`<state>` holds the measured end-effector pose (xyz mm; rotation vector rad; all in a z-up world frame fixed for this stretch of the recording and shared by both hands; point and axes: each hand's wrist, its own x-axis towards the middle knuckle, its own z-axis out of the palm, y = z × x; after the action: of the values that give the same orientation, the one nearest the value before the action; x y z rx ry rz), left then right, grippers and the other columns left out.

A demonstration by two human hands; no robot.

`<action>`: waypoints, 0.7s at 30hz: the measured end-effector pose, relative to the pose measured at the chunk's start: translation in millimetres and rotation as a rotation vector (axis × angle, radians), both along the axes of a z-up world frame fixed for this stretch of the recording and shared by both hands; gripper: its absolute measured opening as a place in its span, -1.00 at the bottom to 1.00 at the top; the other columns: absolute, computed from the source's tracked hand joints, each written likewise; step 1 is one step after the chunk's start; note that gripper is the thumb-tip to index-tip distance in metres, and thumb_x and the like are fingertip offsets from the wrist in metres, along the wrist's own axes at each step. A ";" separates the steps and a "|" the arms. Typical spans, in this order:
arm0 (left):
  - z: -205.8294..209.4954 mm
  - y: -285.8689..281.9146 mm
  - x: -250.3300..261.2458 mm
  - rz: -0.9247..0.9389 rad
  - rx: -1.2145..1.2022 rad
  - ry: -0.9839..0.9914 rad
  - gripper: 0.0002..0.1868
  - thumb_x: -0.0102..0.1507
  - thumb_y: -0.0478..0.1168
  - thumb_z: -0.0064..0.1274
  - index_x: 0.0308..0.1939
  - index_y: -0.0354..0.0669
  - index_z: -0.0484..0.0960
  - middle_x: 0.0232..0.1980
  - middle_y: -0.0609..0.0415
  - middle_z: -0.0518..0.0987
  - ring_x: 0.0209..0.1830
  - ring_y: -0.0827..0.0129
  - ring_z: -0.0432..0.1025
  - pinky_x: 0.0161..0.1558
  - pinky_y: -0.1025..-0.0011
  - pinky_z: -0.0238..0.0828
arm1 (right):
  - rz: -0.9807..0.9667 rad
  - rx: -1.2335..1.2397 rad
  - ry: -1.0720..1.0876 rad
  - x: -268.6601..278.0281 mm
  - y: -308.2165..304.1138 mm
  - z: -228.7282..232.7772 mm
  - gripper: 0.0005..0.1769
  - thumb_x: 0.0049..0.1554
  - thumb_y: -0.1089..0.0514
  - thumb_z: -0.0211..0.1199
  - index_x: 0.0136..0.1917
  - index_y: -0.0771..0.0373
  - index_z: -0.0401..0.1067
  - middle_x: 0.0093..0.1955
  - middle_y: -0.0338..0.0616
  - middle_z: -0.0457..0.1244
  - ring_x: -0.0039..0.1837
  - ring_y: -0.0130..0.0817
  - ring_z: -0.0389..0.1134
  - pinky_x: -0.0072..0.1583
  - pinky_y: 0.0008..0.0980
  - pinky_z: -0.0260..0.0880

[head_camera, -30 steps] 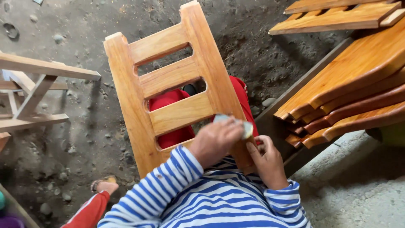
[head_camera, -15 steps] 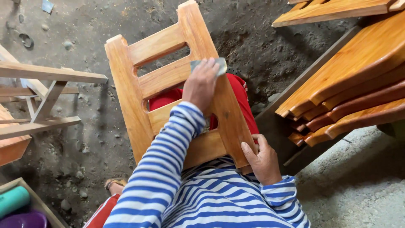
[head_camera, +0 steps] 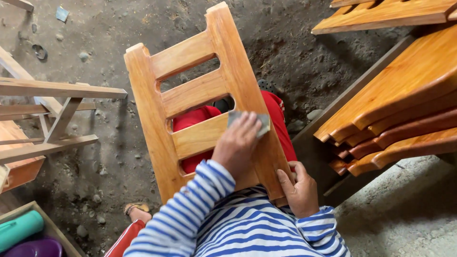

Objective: The person sits on the floor and sands a wooden chair backrest using a sanding block. They hold the chair steady with one hand while moving the sanding block across the surface with the other, focusing on the edges and cutouts.

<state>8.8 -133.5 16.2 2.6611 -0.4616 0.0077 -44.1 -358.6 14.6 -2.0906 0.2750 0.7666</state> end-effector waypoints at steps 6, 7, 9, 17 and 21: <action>-99.2 71.9 138.8 0.205 0.226 -0.090 -0.58 0.43 -0.30 -0.09 0.36 -0.36 0.43 0.40 -0.26 0.42 0.44 -0.07 0.30 0.53 0.17 0.09 | -0.036 0.027 0.076 8.7 11.8 20.0 -0.54 0.06 -0.27 0.18 0.06 0.07 0.44 -0.22 -0.26 0.50 -0.19 -0.34 0.50 -0.12 -0.29 0.36; -104.3 79.2 154.2 0.199 0.222 -0.093 -0.58 0.43 -0.30 -0.09 0.36 -0.36 0.43 0.40 -0.26 0.42 0.44 -0.07 0.30 0.53 0.17 0.09 | -0.041 0.024 0.073 9.5 12.7 21.8 -0.54 0.06 -0.27 0.18 0.06 0.07 0.44 -0.22 -0.26 0.50 -0.19 -0.34 0.50 -0.12 -0.29 0.36; -113.6 95.4 185.8 0.372 0.091 -0.107 -0.65 0.43 -0.21 -0.08 0.20 -0.38 0.58 0.31 -0.26 0.49 0.33 -0.16 0.36 0.39 0.13 0.25 | -0.024 0.019 0.094 12.7 15.3 24.7 -0.53 0.05 -0.29 0.16 0.05 0.05 0.43 -0.22 -0.28 0.51 -0.18 -0.33 0.52 -0.13 -0.28 0.35; -48.6 44.4 74.3 0.214 0.099 -0.136 -0.61 0.40 -0.34 -0.16 0.29 -0.46 0.45 0.36 -0.39 0.42 0.38 -0.28 0.31 0.41 0.00 0.26 | -0.047 0.000 0.086 1.4 8.7 8.6 -0.57 0.01 -0.24 0.24 0.02 0.04 0.46 -0.31 -0.25 0.49 -0.27 -0.39 0.50 -0.16 -0.31 0.35; -25.3 21.5 31.1 0.161 0.060 -0.048 -0.58 0.39 -0.35 -0.11 0.32 -0.47 0.44 0.40 -0.37 0.40 0.46 -0.21 0.26 0.50 0.03 0.17 | -0.060 0.049 0.040 2.7 6.5 2.3 -0.61 0.02 -0.15 0.31 0.00 0.12 0.45 -0.45 -0.24 0.36 -0.40 -0.44 0.31 -0.26 -0.34 0.29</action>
<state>39.9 -112.0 -9.1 2.7552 -0.2660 0.1079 -41.3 -352.1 16.9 -2.0132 0.3362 0.7727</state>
